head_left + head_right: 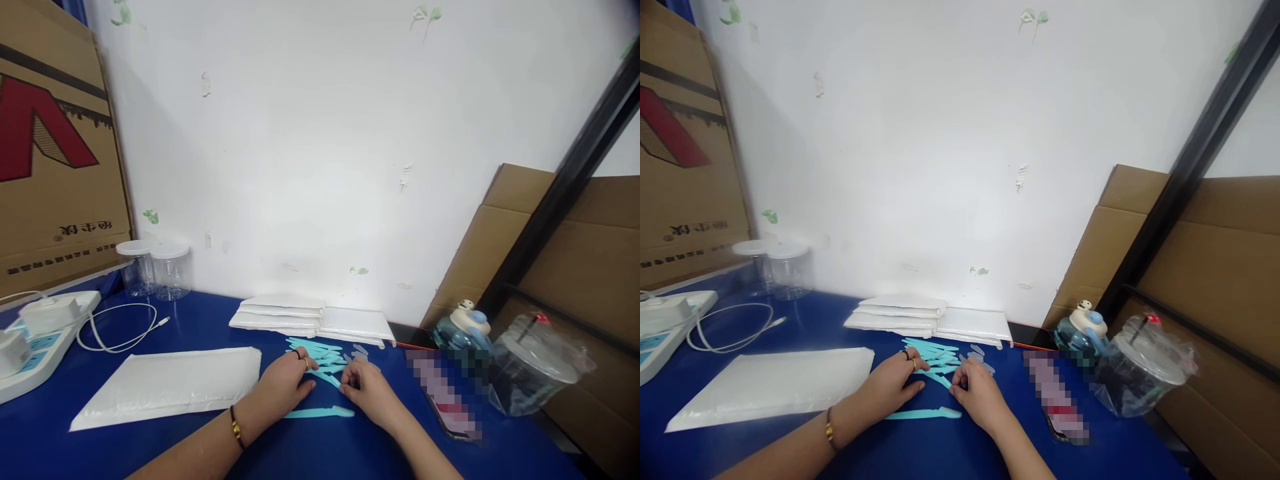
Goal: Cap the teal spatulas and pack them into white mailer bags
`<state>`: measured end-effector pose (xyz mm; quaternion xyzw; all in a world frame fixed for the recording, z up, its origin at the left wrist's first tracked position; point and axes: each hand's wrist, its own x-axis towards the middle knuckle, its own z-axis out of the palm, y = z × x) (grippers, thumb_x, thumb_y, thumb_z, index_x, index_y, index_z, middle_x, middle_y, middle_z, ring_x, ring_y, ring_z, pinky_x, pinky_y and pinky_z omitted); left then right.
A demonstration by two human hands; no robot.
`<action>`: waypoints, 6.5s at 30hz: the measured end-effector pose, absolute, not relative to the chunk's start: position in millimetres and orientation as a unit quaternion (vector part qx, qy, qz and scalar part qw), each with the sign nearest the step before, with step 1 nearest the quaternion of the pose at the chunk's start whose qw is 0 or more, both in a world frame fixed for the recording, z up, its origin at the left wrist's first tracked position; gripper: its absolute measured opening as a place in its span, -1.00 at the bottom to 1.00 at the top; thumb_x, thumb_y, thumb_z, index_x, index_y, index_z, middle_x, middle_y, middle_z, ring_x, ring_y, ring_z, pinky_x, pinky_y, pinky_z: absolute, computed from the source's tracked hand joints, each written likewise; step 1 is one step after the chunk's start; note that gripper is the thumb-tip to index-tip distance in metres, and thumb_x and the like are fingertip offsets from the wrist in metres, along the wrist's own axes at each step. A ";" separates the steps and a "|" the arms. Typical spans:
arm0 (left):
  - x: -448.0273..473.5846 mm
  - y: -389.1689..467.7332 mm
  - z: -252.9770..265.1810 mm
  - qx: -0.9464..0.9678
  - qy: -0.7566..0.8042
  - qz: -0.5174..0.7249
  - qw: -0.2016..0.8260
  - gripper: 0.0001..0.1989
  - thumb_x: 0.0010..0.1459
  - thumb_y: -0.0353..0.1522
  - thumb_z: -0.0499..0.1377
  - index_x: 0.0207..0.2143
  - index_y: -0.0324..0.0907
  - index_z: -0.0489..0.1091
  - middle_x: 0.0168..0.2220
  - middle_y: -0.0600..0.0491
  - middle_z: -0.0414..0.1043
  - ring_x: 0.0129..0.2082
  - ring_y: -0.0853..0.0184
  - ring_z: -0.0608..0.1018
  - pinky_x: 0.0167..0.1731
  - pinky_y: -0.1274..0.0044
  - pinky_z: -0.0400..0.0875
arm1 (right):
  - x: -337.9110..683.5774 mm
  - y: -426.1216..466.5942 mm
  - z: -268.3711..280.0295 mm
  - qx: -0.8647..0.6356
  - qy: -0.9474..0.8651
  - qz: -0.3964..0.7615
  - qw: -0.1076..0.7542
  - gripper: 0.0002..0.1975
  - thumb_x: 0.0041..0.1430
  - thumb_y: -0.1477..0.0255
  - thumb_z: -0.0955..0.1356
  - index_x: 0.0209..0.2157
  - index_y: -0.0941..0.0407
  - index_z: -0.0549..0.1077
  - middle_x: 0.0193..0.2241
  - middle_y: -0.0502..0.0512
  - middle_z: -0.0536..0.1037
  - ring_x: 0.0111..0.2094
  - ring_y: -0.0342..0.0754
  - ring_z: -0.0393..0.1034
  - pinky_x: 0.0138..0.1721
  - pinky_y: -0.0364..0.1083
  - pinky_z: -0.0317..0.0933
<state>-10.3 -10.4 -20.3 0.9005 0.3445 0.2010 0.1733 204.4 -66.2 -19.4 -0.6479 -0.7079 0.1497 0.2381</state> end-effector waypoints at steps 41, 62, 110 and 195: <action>-19.1 -8.7 -15.0 0.928 0.302 0.144 0.162 -0.89 0.00 -0.44 0.10 -0.45 -0.09 0.41 -0.47 0.17 0.44 -0.41 0.39 0.43 -0.42 0.58 0.17 | 227.7 -82.9 -2.7 -0.569 -0.778 0.176 0.200 -0.88 0.12 0.43 0.30 -0.44 0.09 0.47 -0.48 -0.04 0.45 -0.45 -0.13 0.32 -0.30 -0.15 0.15; -25.2 12.1 -14.8 0.932 0.322 0.151 0.074 -0.88 0.15 -0.30 0.13 -0.26 -0.03 0.42 -0.22 0.10 0.41 -0.18 0.28 0.37 -0.26 0.48 0.16 | 274.9 -75.5 -7.1 -0.648 -0.726 0.110 0.205 -0.85 0.06 0.49 0.29 -0.35 0.06 0.49 -0.36 0.01 0.48 -0.40 -0.09 0.32 -0.32 -0.14 0.16; -17.5 14.2 -20.0 0.934 0.319 0.156 0.036 -0.90 0.15 -0.34 0.13 -0.25 -0.03 0.40 -0.24 0.12 0.39 -0.21 0.31 0.39 -0.29 0.50 0.18 | 267.7 -69.7 -13.2 -0.613 -0.753 0.094 0.219 -0.84 0.12 0.48 0.27 -0.38 0.07 0.50 -0.35 0.06 0.48 -0.28 -0.04 0.36 -0.24 -0.10 0.21; -8.4 10.9 -17.2 0.942 0.309 0.132 0.007 -0.76 0.24 -0.37 -0.03 -0.14 -0.07 0.39 -0.26 0.03 0.33 -0.21 0.30 0.39 -0.26 0.51 0.25 | 229.1 -63.0 -12.4 -0.609 -0.764 0.049 0.209 -0.71 0.24 0.39 0.19 -0.10 0.07 0.45 -0.22 0.15 0.45 -0.17 0.01 0.34 -0.14 -0.06 0.25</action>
